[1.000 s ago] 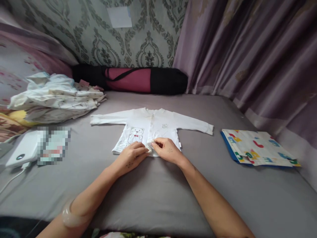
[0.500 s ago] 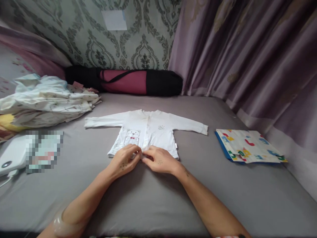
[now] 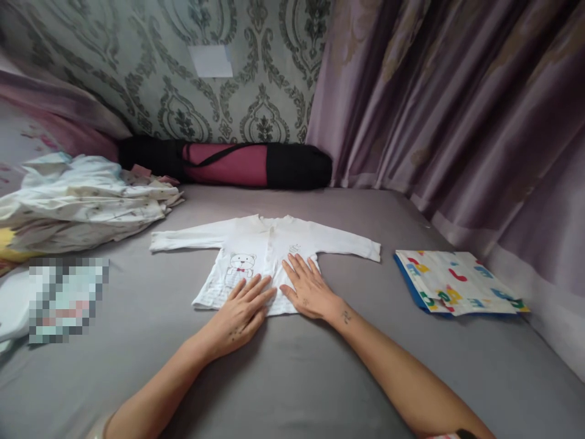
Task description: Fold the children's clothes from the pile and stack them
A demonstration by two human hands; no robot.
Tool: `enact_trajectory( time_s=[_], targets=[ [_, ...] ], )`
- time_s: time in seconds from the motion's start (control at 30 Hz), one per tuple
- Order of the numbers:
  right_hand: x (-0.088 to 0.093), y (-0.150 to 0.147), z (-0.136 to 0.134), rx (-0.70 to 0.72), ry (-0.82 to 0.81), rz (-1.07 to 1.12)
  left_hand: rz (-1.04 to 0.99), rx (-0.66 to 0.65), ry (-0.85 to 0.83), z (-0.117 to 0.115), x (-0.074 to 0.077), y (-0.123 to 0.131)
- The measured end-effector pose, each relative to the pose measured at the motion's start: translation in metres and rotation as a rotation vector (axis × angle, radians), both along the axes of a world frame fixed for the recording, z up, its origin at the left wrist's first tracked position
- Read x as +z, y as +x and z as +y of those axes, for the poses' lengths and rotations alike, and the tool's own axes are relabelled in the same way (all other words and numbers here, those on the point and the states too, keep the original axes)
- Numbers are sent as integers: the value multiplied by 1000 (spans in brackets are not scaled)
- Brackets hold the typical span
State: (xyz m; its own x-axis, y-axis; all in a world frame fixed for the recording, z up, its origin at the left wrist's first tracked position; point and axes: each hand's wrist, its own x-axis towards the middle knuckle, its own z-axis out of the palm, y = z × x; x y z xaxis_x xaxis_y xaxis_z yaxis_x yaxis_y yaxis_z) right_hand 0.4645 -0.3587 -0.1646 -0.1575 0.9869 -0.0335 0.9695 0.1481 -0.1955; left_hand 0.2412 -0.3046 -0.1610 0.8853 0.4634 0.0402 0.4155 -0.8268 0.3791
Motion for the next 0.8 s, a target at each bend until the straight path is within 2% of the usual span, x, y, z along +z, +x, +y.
enact_trajectory(
  time_s=[0.17,0.43,0.53,0.7,0.8],
  targets=[
    [-1,4,28,-86,-4,-22,12,7,4,0,4,1],
    [-5,18,119,-261,-31,-29,-6,8,6,1,3,1],
    [-9,24,144,-324,-27,-17,-32,6,10,2,1,0],
    [-19,29,153,-356,44,-4,4,9,-22,4,2,0],
    [-15,30,148,-317,46,37,4,6,-38,5,2,-1]
  ],
)
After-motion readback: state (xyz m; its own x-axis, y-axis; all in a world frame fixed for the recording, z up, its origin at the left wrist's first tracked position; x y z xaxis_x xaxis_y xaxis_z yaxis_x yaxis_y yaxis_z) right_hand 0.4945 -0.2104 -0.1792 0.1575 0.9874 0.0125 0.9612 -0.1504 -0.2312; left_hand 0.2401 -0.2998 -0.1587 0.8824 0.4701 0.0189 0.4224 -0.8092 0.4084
